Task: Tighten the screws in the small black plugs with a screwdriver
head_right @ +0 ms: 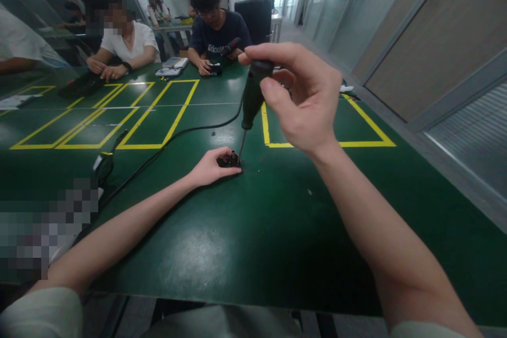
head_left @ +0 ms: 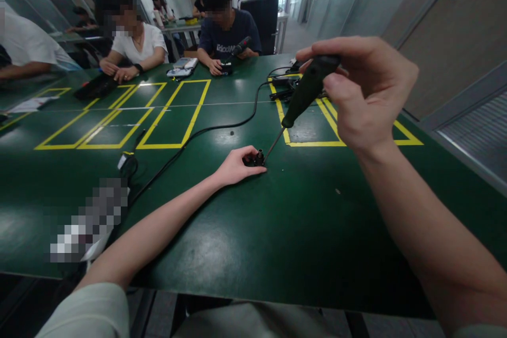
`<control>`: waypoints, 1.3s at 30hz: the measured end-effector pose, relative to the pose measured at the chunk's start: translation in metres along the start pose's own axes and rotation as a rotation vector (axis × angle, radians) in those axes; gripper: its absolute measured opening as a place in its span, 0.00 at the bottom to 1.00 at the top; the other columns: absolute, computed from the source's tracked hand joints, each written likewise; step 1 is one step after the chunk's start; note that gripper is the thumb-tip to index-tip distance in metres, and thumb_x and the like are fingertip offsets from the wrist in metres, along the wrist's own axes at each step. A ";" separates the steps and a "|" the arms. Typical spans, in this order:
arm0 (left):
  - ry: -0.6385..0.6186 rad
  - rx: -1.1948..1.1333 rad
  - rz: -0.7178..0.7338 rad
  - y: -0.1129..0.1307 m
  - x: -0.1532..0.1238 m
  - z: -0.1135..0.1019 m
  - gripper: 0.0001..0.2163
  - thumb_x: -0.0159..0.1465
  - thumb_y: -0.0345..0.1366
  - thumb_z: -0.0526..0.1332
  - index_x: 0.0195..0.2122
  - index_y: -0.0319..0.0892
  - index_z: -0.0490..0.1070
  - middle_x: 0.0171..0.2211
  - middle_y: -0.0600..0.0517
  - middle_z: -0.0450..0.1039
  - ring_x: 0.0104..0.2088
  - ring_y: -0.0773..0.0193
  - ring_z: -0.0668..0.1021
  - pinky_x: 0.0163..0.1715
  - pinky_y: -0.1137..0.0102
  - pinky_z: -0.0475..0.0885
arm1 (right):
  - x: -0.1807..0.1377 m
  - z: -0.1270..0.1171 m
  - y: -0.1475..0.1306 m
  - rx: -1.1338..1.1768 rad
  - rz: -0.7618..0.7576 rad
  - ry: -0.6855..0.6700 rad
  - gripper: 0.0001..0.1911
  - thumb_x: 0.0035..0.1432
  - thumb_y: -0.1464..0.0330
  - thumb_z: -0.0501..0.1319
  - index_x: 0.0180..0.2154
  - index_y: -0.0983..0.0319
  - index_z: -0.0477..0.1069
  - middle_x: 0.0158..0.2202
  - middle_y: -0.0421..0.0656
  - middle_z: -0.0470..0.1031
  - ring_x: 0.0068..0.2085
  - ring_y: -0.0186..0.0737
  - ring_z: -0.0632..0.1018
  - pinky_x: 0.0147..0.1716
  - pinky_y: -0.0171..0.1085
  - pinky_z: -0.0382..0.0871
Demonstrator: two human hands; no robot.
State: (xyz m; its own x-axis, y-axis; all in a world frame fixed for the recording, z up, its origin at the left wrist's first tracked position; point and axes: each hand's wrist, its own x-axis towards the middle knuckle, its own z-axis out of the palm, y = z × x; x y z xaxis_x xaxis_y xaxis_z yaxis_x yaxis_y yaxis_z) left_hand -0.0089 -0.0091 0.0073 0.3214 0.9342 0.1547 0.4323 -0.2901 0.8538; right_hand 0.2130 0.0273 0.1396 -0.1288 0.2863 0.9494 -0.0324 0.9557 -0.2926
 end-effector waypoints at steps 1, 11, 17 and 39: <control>-0.002 0.000 0.000 0.000 0.000 0.000 0.14 0.55 0.44 0.74 0.35 0.42 0.75 0.34 0.53 0.77 0.36 0.61 0.76 0.43 0.64 0.72 | 0.000 0.000 0.000 -0.007 -0.024 0.005 0.15 0.63 0.61 0.67 0.51 0.52 0.81 0.48 0.42 0.83 0.47 0.39 0.83 0.42 0.36 0.83; -0.003 0.003 0.001 -0.003 0.000 0.000 0.16 0.55 0.46 0.74 0.35 0.42 0.75 0.34 0.52 0.77 0.36 0.60 0.76 0.43 0.64 0.72 | 0.001 -0.001 0.000 0.015 -0.039 -0.010 0.15 0.64 0.65 0.66 0.52 0.49 0.81 0.48 0.41 0.84 0.48 0.38 0.84 0.43 0.36 0.82; -0.003 -0.008 0.011 -0.002 0.000 0.000 0.15 0.56 0.44 0.74 0.36 0.41 0.75 0.35 0.52 0.78 0.37 0.60 0.76 0.44 0.64 0.72 | 0.002 0.000 -0.001 -0.028 -0.042 0.038 0.17 0.58 0.68 0.70 0.50 0.49 0.82 0.46 0.42 0.81 0.45 0.35 0.81 0.35 0.30 0.78; -0.003 -0.006 0.005 -0.003 0.000 0.000 0.15 0.55 0.44 0.74 0.36 0.42 0.76 0.35 0.52 0.78 0.37 0.60 0.77 0.44 0.63 0.73 | 0.001 0.000 0.000 -0.079 -0.017 0.048 0.15 0.60 0.62 0.70 0.50 0.50 0.82 0.44 0.43 0.78 0.44 0.36 0.80 0.34 0.32 0.79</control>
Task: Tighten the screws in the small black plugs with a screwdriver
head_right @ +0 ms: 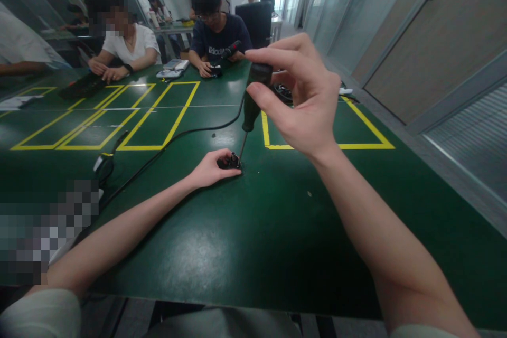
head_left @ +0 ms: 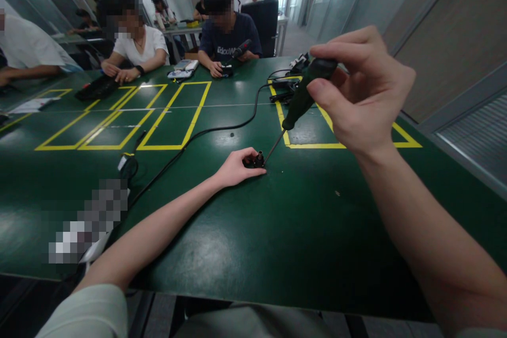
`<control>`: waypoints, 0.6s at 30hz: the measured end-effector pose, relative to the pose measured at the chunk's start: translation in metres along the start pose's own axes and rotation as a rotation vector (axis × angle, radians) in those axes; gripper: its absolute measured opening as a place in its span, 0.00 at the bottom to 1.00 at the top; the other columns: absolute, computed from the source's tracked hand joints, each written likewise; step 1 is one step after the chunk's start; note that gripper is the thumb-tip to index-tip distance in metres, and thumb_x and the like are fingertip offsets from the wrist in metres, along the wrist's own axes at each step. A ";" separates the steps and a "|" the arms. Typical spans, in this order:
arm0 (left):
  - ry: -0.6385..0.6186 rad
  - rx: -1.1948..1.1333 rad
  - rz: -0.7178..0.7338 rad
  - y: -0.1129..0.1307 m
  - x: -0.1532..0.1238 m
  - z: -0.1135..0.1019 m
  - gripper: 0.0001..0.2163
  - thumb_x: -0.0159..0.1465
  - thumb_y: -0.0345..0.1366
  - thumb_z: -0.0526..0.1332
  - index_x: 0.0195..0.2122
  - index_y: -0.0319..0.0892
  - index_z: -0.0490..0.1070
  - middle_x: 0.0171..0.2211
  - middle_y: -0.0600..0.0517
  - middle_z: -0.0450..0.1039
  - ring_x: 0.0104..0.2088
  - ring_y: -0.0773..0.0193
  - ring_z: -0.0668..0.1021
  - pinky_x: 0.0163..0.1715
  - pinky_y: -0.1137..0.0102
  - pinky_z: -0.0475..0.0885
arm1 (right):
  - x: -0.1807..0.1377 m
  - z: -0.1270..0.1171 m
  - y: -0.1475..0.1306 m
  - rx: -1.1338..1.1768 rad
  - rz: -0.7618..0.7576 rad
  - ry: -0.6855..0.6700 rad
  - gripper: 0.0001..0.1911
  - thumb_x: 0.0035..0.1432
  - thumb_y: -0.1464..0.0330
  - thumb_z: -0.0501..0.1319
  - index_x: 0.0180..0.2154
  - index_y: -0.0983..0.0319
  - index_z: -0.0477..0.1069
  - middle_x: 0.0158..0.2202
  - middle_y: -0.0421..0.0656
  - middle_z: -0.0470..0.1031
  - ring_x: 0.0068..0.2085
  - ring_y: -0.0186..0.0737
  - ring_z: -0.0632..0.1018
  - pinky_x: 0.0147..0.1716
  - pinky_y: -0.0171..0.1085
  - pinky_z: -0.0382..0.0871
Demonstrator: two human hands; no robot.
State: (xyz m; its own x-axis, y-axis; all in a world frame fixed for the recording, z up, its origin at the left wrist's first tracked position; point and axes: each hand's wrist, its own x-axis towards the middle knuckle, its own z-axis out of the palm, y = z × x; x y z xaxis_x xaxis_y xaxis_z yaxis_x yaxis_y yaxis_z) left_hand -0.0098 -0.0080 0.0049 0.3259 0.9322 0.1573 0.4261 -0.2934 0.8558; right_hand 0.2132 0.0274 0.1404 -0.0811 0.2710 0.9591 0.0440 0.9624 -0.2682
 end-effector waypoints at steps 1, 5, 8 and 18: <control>0.000 0.001 -0.002 0.000 0.000 0.000 0.15 0.55 0.44 0.74 0.36 0.42 0.76 0.35 0.52 0.78 0.37 0.60 0.77 0.44 0.63 0.73 | 0.000 0.000 0.001 0.014 0.003 -0.012 0.15 0.61 0.62 0.69 0.51 0.50 0.82 0.44 0.43 0.79 0.44 0.36 0.80 0.36 0.32 0.80; -0.003 0.000 0.010 0.000 0.000 0.000 0.15 0.56 0.45 0.74 0.36 0.41 0.75 0.34 0.52 0.78 0.37 0.60 0.77 0.44 0.64 0.72 | -0.001 -0.001 0.003 0.067 -0.008 -0.055 0.15 0.65 0.63 0.65 0.53 0.51 0.80 0.46 0.43 0.82 0.47 0.38 0.83 0.44 0.37 0.82; -0.002 0.009 0.014 -0.001 -0.001 0.000 0.15 0.56 0.44 0.74 0.36 0.41 0.75 0.34 0.53 0.77 0.36 0.61 0.76 0.44 0.64 0.72 | -0.001 -0.002 0.001 -0.005 -0.039 -0.029 0.14 0.63 0.63 0.67 0.51 0.53 0.81 0.47 0.42 0.80 0.49 0.36 0.81 0.43 0.34 0.81; -0.011 -0.001 0.003 0.000 0.000 0.001 0.14 0.56 0.44 0.74 0.36 0.40 0.75 0.34 0.53 0.77 0.37 0.61 0.76 0.43 0.65 0.71 | 0.001 -0.003 -0.007 0.038 0.032 -0.084 0.13 0.68 0.62 0.63 0.52 0.56 0.79 0.47 0.38 0.83 0.48 0.33 0.84 0.48 0.35 0.83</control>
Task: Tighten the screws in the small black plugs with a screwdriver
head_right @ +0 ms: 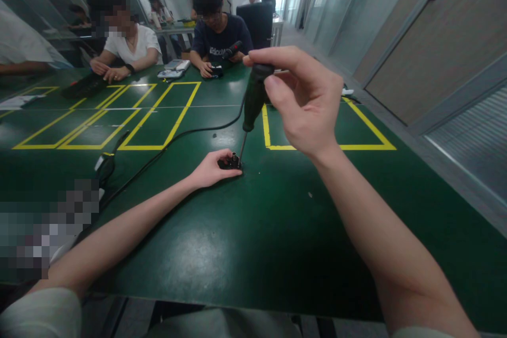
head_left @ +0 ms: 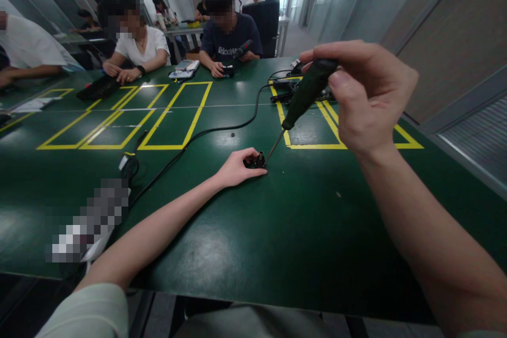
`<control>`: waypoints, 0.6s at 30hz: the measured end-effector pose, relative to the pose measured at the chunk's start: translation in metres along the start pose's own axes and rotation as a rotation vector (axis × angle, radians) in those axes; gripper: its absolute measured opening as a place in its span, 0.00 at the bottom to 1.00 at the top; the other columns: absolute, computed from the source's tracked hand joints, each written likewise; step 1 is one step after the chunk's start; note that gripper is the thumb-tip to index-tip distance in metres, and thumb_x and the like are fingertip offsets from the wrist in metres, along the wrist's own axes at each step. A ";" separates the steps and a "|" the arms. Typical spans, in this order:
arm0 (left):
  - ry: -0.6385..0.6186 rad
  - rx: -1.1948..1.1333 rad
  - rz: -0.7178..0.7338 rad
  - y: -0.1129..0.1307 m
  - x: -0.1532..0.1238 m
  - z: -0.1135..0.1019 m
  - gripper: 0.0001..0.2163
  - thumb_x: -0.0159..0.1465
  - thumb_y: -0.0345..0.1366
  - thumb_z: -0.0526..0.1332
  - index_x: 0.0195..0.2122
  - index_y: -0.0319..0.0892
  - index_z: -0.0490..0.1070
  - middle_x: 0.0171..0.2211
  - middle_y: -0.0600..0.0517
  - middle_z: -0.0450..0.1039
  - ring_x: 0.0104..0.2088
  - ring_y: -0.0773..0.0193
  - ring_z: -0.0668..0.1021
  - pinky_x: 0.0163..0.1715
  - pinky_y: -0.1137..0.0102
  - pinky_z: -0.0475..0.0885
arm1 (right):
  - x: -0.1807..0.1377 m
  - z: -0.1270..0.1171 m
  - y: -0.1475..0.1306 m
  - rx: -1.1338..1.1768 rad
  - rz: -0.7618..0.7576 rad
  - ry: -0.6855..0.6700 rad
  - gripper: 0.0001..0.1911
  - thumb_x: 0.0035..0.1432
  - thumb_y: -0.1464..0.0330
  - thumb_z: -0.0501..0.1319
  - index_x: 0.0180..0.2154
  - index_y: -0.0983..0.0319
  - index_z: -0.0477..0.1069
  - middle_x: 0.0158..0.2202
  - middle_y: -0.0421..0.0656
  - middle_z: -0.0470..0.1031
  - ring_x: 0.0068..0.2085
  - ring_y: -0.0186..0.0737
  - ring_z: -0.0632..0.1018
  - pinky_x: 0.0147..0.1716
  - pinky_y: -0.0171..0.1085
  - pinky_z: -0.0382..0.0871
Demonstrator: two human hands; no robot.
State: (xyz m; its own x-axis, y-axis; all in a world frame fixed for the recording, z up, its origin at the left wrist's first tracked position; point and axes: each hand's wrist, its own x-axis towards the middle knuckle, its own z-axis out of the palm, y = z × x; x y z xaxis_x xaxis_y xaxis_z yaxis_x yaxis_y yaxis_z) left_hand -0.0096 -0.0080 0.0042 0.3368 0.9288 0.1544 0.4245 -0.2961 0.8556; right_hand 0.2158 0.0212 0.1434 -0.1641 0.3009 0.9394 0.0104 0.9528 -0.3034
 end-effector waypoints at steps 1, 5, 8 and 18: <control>0.003 0.000 0.000 0.000 0.000 0.000 0.14 0.56 0.44 0.74 0.36 0.41 0.75 0.34 0.53 0.77 0.37 0.61 0.76 0.43 0.65 0.71 | 0.000 0.000 0.000 -0.016 -0.016 -0.005 0.14 0.67 0.62 0.64 0.52 0.56 0.79 0.47 0.38 0.83 0.49 0.33 0.83 0.48 0.35 0.83; 0.015 0.003 0.006 0.000 0.000 0.000 0.14 0.56 0.43 0.75 0.34 0.41 0.75 0.34 0.53 0.77 0.36 0.61 0.76 0.44 0.65 0.71 | -0.001 -0.002 0.001 -0.077 -0.037 0.011 0.15 0.63 0.65 0.69 0.52 0.55 0.80 0.49 0.38 0.77 0.51 0.30 0.79 0.48 0.31 0.80; 0.019 -0.002 0.012 0.000 0.000 0.000 0.14 0.55 0.43 0.75 0.34 0.41 0.74 0.34 0.53 0.76 0.36 0.62 0.75 0.43 0.65 0.71 | -0.001 -0.002 0.001 -0.062 -0.011 0.021 0.14 0.64 0.67 0.66 0.52 0.55 0.80 0.48 0.39 0.78 0.49 0.31 0.79 0.46 0.32 0.81; 0.015 -0.017 0.014 0.000 0.000 0.000 0.15 0.55 0.44 0.74 0.35 0.41 0.75 0.33 0.53 0.76 0.35 0.62 0.75 0.43 0.65 0.71 | 0.000 -0.002 0.000 -0.118 -0.029 0.042 0.14 0.61 0.62 0.70 0.49 0.54 0.81 0.49 0.38 0.78 0.51 0.32 0.79 0.46 0.33 0.80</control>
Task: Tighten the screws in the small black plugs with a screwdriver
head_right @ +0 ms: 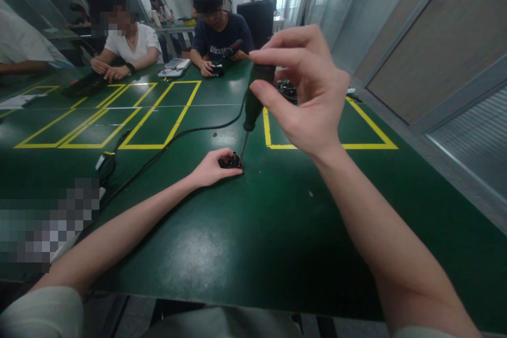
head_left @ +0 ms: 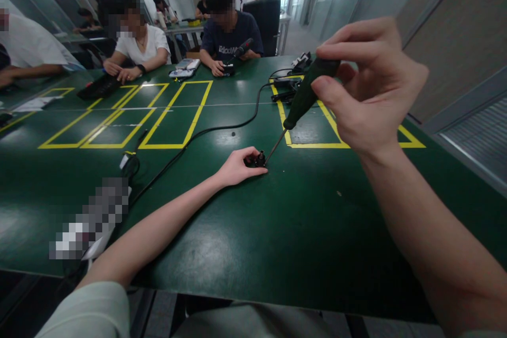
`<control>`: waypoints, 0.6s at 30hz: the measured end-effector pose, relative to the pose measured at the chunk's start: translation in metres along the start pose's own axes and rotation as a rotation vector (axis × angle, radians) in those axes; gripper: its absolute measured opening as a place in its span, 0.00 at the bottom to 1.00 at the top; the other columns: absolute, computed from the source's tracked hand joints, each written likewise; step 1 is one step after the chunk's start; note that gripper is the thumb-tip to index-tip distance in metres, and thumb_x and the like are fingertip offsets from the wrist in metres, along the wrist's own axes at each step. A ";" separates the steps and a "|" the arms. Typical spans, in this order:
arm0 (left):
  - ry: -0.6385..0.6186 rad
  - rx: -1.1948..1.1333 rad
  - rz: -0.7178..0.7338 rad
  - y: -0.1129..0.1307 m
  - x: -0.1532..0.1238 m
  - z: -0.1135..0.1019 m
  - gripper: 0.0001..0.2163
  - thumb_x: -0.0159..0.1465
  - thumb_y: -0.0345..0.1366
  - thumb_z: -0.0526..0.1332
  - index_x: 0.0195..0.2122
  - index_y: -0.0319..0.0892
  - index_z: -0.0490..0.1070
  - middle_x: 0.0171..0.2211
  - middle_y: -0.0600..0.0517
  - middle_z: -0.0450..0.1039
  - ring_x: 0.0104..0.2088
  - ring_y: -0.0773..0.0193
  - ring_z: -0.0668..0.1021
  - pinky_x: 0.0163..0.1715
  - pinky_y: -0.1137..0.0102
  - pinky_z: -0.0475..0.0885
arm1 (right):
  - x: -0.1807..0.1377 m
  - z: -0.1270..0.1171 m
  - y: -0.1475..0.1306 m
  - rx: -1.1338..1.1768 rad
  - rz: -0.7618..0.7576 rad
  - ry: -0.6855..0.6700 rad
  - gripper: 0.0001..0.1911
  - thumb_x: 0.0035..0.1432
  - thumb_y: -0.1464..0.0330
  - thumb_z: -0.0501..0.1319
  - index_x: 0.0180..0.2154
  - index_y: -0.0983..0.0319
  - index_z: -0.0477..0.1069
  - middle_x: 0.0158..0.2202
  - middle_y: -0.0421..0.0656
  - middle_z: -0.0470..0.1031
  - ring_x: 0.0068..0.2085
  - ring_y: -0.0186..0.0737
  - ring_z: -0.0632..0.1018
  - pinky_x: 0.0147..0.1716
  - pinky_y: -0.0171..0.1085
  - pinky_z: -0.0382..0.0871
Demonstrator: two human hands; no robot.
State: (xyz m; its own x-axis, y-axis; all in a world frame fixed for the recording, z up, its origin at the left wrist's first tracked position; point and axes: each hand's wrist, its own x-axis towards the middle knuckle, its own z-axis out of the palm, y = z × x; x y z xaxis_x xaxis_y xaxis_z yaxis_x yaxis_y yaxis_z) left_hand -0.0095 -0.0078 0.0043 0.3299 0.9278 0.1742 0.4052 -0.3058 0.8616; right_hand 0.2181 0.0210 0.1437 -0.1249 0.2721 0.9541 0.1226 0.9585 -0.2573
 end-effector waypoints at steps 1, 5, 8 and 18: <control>0.000 -0.002 0.000 0.000 0.000 0.000 0.15 0.55 0.44 0.74 0.36 0.41 0.75 0.33 0.53 0.76 0.35 0.62 0.75 0.43 0.65 0.71 | 0.000 0.000 -0.001 -0.009 0.012 0.002 0.13 0.63 0.63 0.69 0.49 0.54 0.81 0.48 0.38 0.78 0.50 0.32 0.79 0.45 0.32 0.80; -0.005 0.008 -0.007 0.000 0.000 0.000 0.14 0.55 0.44 0.74 0.35 0.41 0.75 0.33 0.53 0.77 0.36 0.61 0.76 0.43 0.65 0.71 | 0.001 0.001 -0.003 0.068 0.041 -0.042 0.13 0.67 0.66 0.64 0.52 0.55 0.79 0.48 0.38 0.82 0.50 0.32 0.82 0.43 0.32 0.80; -0.005 0.017 -0.011 -0.001 0.000 0.000 0.14 0.56 0.44 0.74 0.36 0.41 0.75 0.34 0.53 0.77 0.36 0.61 0.76 0.43 0.64 0.71 | 0.002 0.001 -0.002 0.098 0.006 -0.057 0.12 0.67 0.65 0.64 0.50 0.57 0.79 0.48 0.38 0.83 0.51 0.33 0.83 0.44 0.34 0.81; -0.010 0.008 -0.018 0.002 0.000 0.000 0.15 0.56 0.44 0.74 0.36 0.41 0.75 0.34 0.52 0.77 0.37 0.61 0.76 0.43 0.64 0.72 | 0.001 0.002 -0.001 0.163 0.014 -0.098 0.15 0.68 0.66 0.63 0.55 0.54 0.76 0.50 0.36 0.81 0.50 0.34 0.85 0.51 0.39 0.83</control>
State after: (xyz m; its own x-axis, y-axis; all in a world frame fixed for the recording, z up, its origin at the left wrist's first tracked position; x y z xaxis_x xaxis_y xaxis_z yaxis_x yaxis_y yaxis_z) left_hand -0.0090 -0.0086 0.0056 0.3308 0.9310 0.1544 0.4177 -0.2912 0.8607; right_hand 0.2160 0.0207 0.1442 -0.2210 0.2852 0.9326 -0.0349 0.9534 -0.2998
